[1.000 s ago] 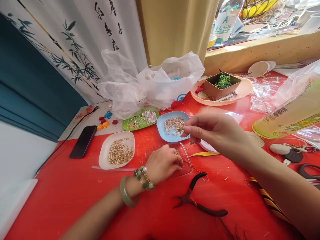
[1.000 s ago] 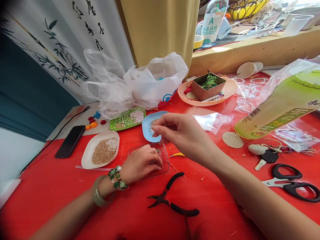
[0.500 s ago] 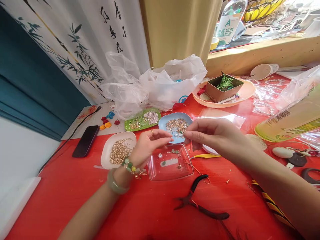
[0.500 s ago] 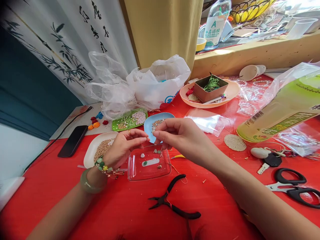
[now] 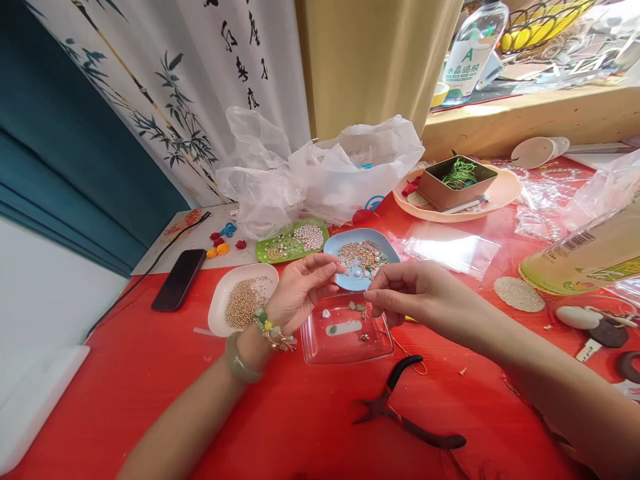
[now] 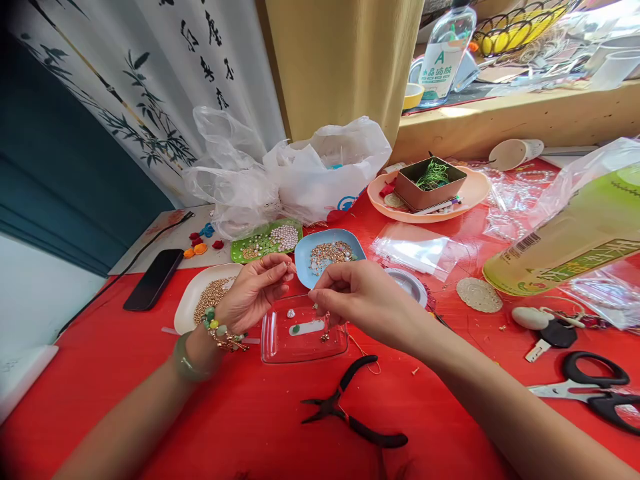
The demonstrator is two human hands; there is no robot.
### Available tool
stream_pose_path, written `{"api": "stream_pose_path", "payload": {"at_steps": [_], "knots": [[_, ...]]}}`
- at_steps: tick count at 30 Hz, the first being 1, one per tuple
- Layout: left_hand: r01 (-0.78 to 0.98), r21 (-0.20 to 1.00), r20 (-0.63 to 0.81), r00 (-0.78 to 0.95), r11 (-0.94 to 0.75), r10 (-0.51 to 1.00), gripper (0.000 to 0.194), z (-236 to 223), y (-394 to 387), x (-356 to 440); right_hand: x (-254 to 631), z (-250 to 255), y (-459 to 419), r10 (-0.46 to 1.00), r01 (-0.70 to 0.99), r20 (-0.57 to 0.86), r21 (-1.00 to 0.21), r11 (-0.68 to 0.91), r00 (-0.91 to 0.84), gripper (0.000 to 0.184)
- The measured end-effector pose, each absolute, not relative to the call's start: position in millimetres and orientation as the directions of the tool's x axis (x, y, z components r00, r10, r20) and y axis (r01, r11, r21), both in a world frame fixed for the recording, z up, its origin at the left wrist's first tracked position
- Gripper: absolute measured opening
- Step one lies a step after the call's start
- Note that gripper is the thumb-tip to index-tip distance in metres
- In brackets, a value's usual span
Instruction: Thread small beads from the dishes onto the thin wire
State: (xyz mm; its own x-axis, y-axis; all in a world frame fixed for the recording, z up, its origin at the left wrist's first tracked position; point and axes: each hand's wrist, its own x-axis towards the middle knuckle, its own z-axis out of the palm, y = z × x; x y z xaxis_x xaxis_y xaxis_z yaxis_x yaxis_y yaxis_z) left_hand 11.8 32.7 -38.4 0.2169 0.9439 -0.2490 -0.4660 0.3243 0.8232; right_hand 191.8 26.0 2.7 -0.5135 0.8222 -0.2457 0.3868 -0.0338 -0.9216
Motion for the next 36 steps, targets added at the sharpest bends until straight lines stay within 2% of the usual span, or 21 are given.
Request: {"api": "stream_pose_path", "payload": {"at_steps": [6,14,20,26,36], "knots": [[-0.499,0.812,-0.232,0.198,0.302,0.952,0.008,-39.2,33.6,11.8,193.3,-0.3,25.9,0.807,0.430,-0.241,-0.903,0.018,-0.540,0.016],[-0.495,0.817,-0.227,0.196,0.296,0.954,0.009,-40.4,32.8,12.9,192.3,-0.9,26.5,0.799,0.414,-0.250,-0.910,-0.001,-0.547,0.014],[-0.500,0.815,-0.225,0.194,0.293,0.955,0.012,-40.5,32.0,14.7,192.9,-4.7,26.1,0.817,0.449,-0.208,-0.891,0.069,-0.538,0.019],[-0.530,0.800,-0.232,0.161,0.283,0.959,0.014,-40.5,32.4,14.3,193.6,-5.5,26.7,0.813,0.426,-0.225,-0.904,0.030,-0.536,0.018],[-0.524,0.803,-0.237,0.155,0.283,0.959,0.011,-41.4,32.6,13.7,193.1,-5.6,26.4,0.827,0.458,-0.201,-0.885,0.076,-0.525,0.019]]}}
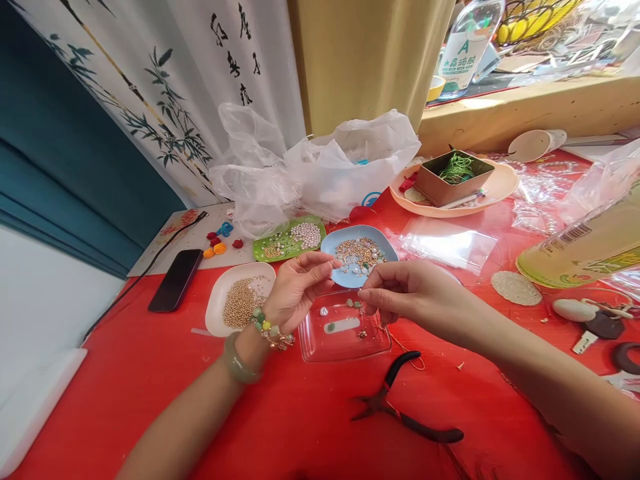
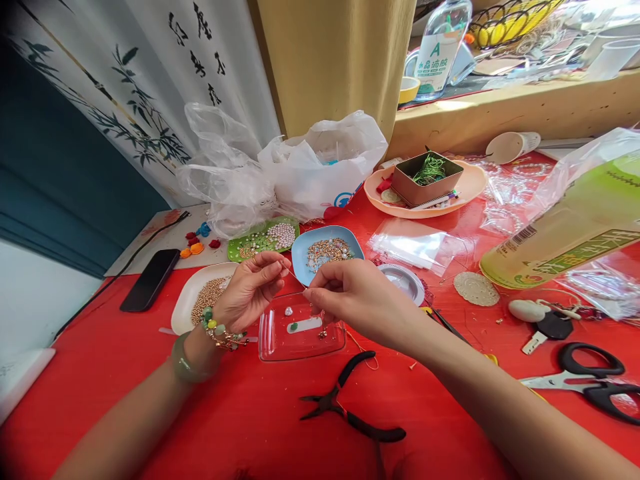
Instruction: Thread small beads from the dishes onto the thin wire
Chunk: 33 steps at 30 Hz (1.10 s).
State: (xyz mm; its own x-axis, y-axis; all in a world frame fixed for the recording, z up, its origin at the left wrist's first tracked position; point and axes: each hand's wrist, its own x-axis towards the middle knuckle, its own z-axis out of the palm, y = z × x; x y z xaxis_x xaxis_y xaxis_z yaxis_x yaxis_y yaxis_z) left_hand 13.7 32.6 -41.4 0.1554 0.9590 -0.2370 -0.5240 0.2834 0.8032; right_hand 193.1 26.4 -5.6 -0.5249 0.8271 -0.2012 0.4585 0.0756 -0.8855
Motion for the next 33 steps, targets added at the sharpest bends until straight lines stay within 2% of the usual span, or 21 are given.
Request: {"api": "stream_pose_path", "payload": {"at_steps": [19,28,31,33], "knots": [[-0.448,0.867,-0.172,0.143,0.219,0.975,0.010,-39.6,31.7,13.3,193.6,-3.6,26.1,0.824,0.411,-0.219,-0.911,0.018,-0.522,0.015],[-0.434,0.869,-0.170,0.194,0.240,0.966,0.012,-40.0,29.9,14.9,193.7,-6.5,26.0,0.823,0.410,-0.196,-0.911,0.048,-0.533,0.018],[-0.373,0.896,-0.159,0.239,0.242,0.958,0.017,-39.4,29.7,15.3,193.2,-10.3,28.3,0.835,0.419,-0.155,-0.903,0.097,-0.527,0.019],[-0.250,0.952,-0.114,0.250,0.178,0.961,0.020,-39.6,30.1,14.5,193.3,-11.9,30.2,0.842,0.399,-0.117,-0.909,0.122,-0.526,0.019]]}}
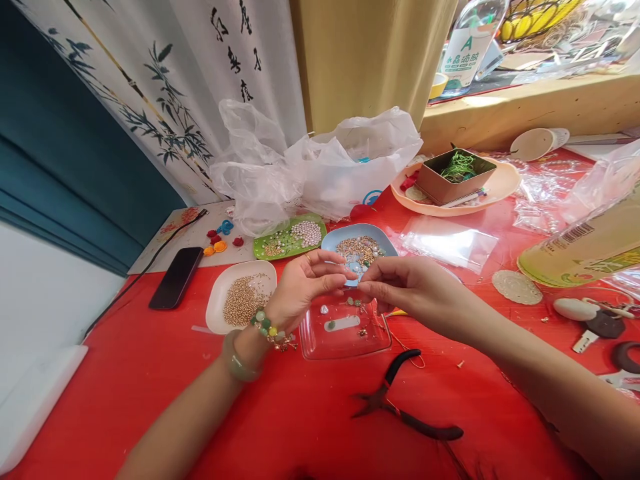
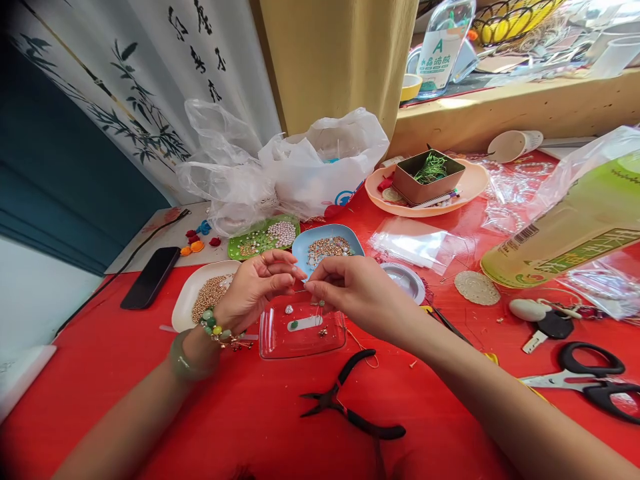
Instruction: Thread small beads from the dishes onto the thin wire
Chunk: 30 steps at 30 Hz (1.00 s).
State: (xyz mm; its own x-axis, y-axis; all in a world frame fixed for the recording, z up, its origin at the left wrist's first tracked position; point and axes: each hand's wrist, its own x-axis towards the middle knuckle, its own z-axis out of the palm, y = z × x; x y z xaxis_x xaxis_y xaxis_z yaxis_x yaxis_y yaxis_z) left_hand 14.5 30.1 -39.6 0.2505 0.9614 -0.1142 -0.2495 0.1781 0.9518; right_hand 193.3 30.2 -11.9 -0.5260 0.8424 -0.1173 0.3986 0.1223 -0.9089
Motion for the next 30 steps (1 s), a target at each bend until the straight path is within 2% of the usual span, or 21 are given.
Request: {"api": "stream_pose_path", "payload": {"at_steps": [2,4,6,8,10,14,19,22,24,26,28,30], "knots": [[-0.026,0.999,-0.035,0.262,0.043,0.965,0.016,-41.2,30.2,12.6,193.9,-12.0,31.9,0.851,0.355,-0.072,-0.924,0.139,-0.521,0.018],[0.260,0.953,0.070,0.315,-0.157,0.946,0.009,-44.5,29.5,10.6,194.9,-10.6,33.0,0.867,0.319,-0.030,-0.936,0.151,-0.497,0.016],[0.493,0.790,0.143,0.428,-0.363,0.892,0.010,-49.1,27.9,9.6,195.8,-8.2,33.5,0.885,0.307,-0.001,-0.938,0.161,-0.466,0.015],[0.610,0.614,0.136,0.544,-0.501,0.828,0.015,-53.5,25.8,10.2,196.4,-5.7,33.5,0.898,0.312,0.012,-0.936,0.165,-0.440,0.016],[0.663,0.511,0.065,0.605,-0.547,0.793,0.016,-56.6,23.5,12.2,196.5,-4.0,33.3,0.906,0.325,0.013,-0.931,0.165,-0.422,0.017],[0.735,0.394,-0.055,0.619,-0.552,0.784,0.015,-58.1,19.8,17.3,196.0,-3.8,32.7,0.901,0.331,0.015,-0.927,0.175,-0.434,0.016],[0.773,0.200,-0.069,0.625,-0.603,0.778,0.015,-58.2,16.0,21.0,195.2,-4.5,32.3,0.898,0.357,0.006,-0.917,0.181,-0.441,0.015],[0.763,0.134,-0.064,0.643,-0.632,0.763,0.016,-59.3,14.7,21.7,195.0,-3.5,31.5,0.897,0.360,-0.003,-0.916,0.174,-0.442,0.015],[0.765,0.152,-0.061,0.640,-0.626,0.766,0.016,-59.8,14.6,21.6,195.2,-2.7,30.9,0.896,0.356,-0.004,-0.919,0.172,-0.445,0.015],[0.777,0.245,-0.038,0.605,-0.580,0.795,0.015,-59.3,15.4,21.4,195.5,-2.2,30.4,0.894,0.346,-0.006,-0.923,0.167,-0.447,0.016],[0.775,0.419,0.026,0.510,-0.473,0.860,0.014,-56.9,17.4,20.9,195.6,-2.0,30.1,0.894,0.340,-0.014,-0.927,0.156,-0.447,0.016],[0.673,0.677,0.068,0.344,-0.297,0.937,0.011,-52.3,20.4,20.0,195.3,-2.4,29.8,0.892,0.334,-0.032,-0.933,0.135,-0.451,0.017]]}}
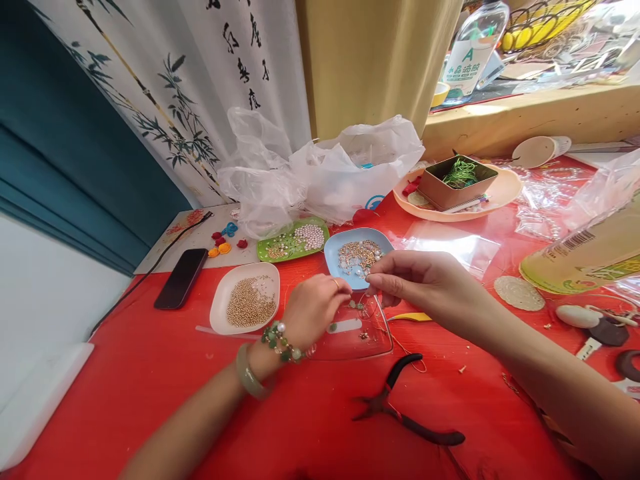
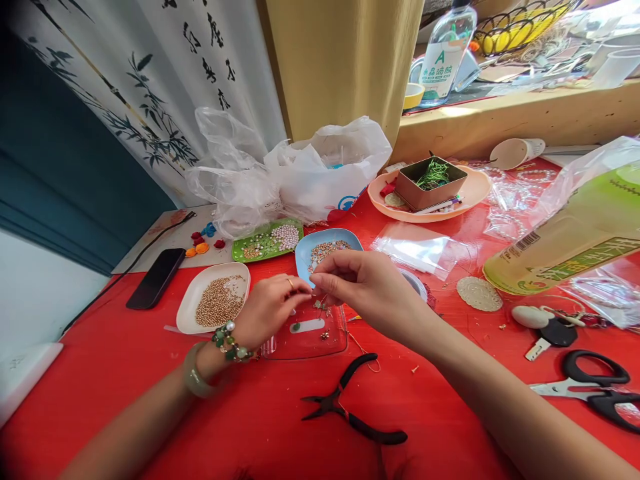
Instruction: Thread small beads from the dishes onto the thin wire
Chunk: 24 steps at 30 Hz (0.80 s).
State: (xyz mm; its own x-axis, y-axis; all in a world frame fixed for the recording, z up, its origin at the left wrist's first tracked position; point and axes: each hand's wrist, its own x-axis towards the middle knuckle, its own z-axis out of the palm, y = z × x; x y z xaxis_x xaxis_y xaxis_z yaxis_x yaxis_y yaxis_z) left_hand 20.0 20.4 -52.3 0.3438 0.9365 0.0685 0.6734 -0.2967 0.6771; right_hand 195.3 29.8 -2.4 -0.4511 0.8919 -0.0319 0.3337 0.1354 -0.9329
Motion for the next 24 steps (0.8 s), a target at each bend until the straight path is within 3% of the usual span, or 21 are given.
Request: {"api": "stream_pose_path", "payload": {"at_steps": [2,3,5,8,13,24], "knots": [[0.401,0.911,0.017,0.201,-0.098,0.979,0.007,-46.2,23.7,18.5,194.3,-3.1,29.2,0.884,0.324,-0.054,-0.939,0.113,-0.465,0.018],[0.228,0.974,-0.035,0.165,-0.004,0.986,0.006,-43.0,25.2,17.5,193.5,-3.5,28.7,0.877,0.322,-0.067,-0.941,0.102,-0.475,0.018],[-0.077,0.987,-0.126,0.152,0.139,0.980,0.010,-37.5,27.4,15.3,191.9,-4.4,27.5,0.867,0.333,-0.100,-0.940,0.079,-0.487,0.019],[-0.329,0.911,-0.203,0.169,0.249,0.965,0.010,-32.9,29.0,12.3,190.1,-5.4,25.4,0.859,0.384,-0.150,-0.921,0.058,-0.489,0.019],[-0.445,0.842,-0.245,0.185,0.304,0.952,0.008,-33.0,29.8,11.0,190.4,-6.1,23.9,0.852,0.444,-0.172,-0.893,0.078,-0.495,0.021],[-0.493,0.812,-0.268,0.164,0.314,0.949,0.006,-34.2,31.6,11.5,190.4,-5.2,24.1,0.850,0.459,-0.178,-0.885,0.082,-0.496,0.019]]}}
